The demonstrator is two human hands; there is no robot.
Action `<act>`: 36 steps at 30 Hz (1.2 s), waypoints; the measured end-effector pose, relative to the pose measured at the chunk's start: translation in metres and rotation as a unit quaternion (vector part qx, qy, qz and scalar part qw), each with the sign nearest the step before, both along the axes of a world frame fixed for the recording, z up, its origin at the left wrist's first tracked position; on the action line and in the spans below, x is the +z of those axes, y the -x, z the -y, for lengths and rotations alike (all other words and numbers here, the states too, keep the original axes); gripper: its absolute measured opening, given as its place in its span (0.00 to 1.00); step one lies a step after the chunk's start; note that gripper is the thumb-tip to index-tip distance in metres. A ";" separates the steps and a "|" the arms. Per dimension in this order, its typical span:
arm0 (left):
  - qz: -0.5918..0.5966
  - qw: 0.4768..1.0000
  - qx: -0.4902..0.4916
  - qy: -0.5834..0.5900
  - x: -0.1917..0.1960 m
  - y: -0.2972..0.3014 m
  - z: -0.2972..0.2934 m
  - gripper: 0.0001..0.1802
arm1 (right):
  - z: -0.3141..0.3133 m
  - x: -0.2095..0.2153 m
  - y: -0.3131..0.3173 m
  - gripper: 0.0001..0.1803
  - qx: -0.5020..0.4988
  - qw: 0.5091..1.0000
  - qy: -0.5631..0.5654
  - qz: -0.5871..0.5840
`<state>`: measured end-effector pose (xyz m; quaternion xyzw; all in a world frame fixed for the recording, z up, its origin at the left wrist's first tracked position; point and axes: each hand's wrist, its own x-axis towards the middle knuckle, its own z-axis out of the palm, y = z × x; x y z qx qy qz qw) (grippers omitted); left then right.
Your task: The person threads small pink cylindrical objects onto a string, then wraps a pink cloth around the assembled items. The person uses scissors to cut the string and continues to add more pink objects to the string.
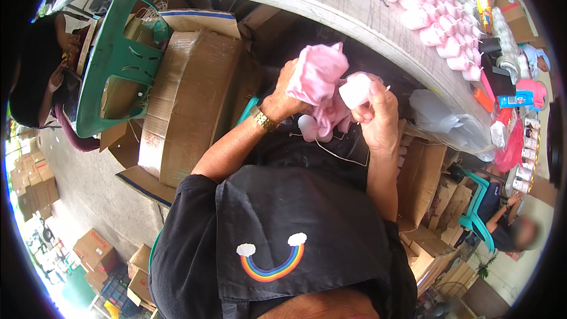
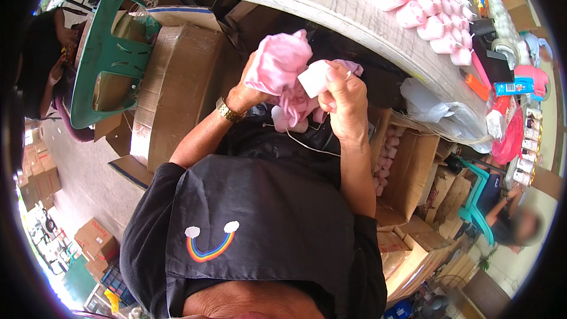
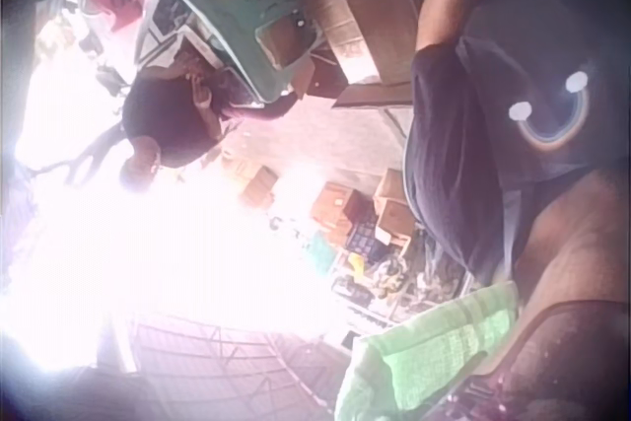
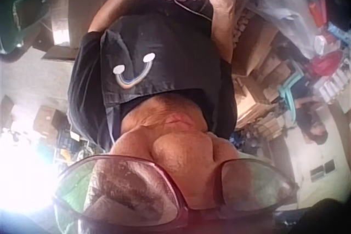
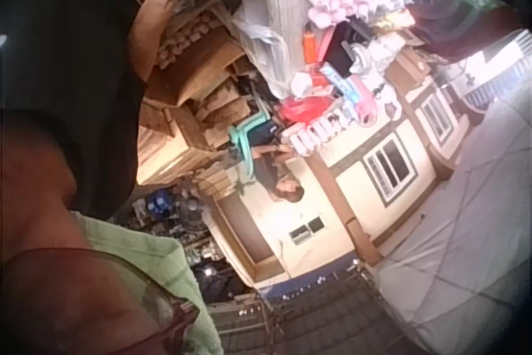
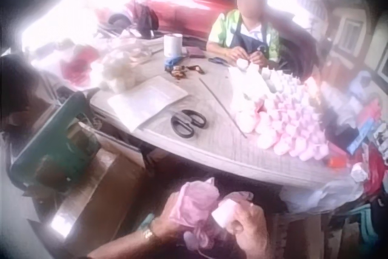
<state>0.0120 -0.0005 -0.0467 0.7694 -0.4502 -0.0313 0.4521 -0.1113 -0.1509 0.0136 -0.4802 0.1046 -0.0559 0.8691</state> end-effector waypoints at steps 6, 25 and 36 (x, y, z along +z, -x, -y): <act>0.296 0.900 0.026 -0.320 0.041 0.001 -0.031 0.14 | -0.005 0.013 0.009 0.19 -0.074 0.956 0.283 0.004; -0.404 0.868 -0.163 0.236 0.078 0.037 -0.013 0.28 | -0.020 0.060 0.021 0.15 -0.138 0.802 0.579 0.053; -0.795 0.396 -0.200 0.413 0.057 0.037 -0.007 0.23 | -0.040 0.073 0.011 0.18 -0.148 0.664 0.730 0.058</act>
